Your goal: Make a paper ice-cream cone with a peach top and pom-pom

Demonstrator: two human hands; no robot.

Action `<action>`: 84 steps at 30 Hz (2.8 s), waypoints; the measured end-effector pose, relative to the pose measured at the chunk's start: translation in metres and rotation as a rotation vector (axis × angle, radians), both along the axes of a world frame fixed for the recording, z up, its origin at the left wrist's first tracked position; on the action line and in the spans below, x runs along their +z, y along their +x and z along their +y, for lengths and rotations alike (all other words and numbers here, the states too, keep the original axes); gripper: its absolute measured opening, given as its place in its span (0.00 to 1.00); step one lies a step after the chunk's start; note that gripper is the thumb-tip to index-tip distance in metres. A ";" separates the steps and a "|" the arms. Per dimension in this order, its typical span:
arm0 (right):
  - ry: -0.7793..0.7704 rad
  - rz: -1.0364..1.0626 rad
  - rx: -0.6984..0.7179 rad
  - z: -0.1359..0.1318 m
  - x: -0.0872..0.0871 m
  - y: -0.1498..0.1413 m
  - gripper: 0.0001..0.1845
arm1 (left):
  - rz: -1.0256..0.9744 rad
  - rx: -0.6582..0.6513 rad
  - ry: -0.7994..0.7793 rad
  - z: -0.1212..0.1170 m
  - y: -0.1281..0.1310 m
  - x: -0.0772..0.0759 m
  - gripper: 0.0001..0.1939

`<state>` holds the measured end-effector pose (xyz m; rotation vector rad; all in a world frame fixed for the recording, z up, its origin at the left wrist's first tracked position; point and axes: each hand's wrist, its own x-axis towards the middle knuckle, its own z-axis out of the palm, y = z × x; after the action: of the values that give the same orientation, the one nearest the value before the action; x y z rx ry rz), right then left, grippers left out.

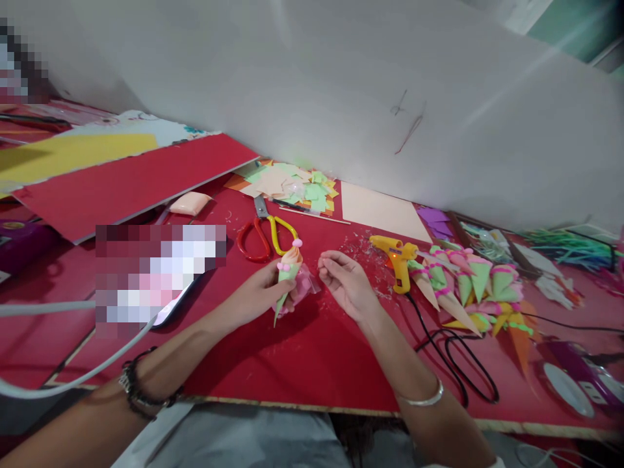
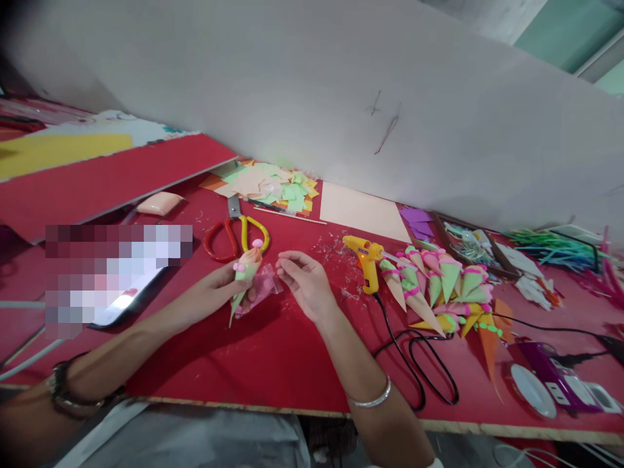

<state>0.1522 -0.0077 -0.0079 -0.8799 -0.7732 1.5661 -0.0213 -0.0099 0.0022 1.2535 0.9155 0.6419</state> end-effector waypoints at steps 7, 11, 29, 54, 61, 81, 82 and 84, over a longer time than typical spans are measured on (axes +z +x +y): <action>0.020 -0.126 -0.031 -0.002 0.001 -0.005 0.05 | -0.015 0.000 0.018 -0.001 0.001 0.002 0.07; 0.102 -0.261 -0.032 -0.006 0.001 -0.016 0.06 | -0.044 -0.001 0.006 -0.001 0.003 0.000 0.09; 0.398 -0.598 -0.089 -0.016 0.012 -0.027 0.04 | -0.180 -0.043 0.021 0.000 0.005 -0.013 0.25; 0.198 -0.322 0.025 -0.013 0.007 -0.027 0.11 | -0.162 -0.108 0.098 -0.001 0.003 -0.017 0.27; 0.251 -0.319 -0.070 -0.005 0.000 -0.018 0.07 | -0.158 -0.072 0.114 -0.003 0.005 -0.011 0.25; 0.289 -0.712 0.076 0.002 -0.006 0.002 0.06 | -0.016 0.162 0.100 0.003 0.006 -0.003 0.07; 0.307 -0.732 0.074 0.002 -0.005 0.002 0.07 | -0.014 0.164 0.109 0.003 0.006 -0.004 0.07; 0.321 -0.764 0.103 0.002 -0.005 0.002 0.10 | 0.001 0.174 0.122 0.003 0.006 -0.005 0.07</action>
<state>0.1547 -0.0056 -0.0130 -1.2163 -1.5820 1.1192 -0.0153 -0.0066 -0.0029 1.2913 1.0055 0.8451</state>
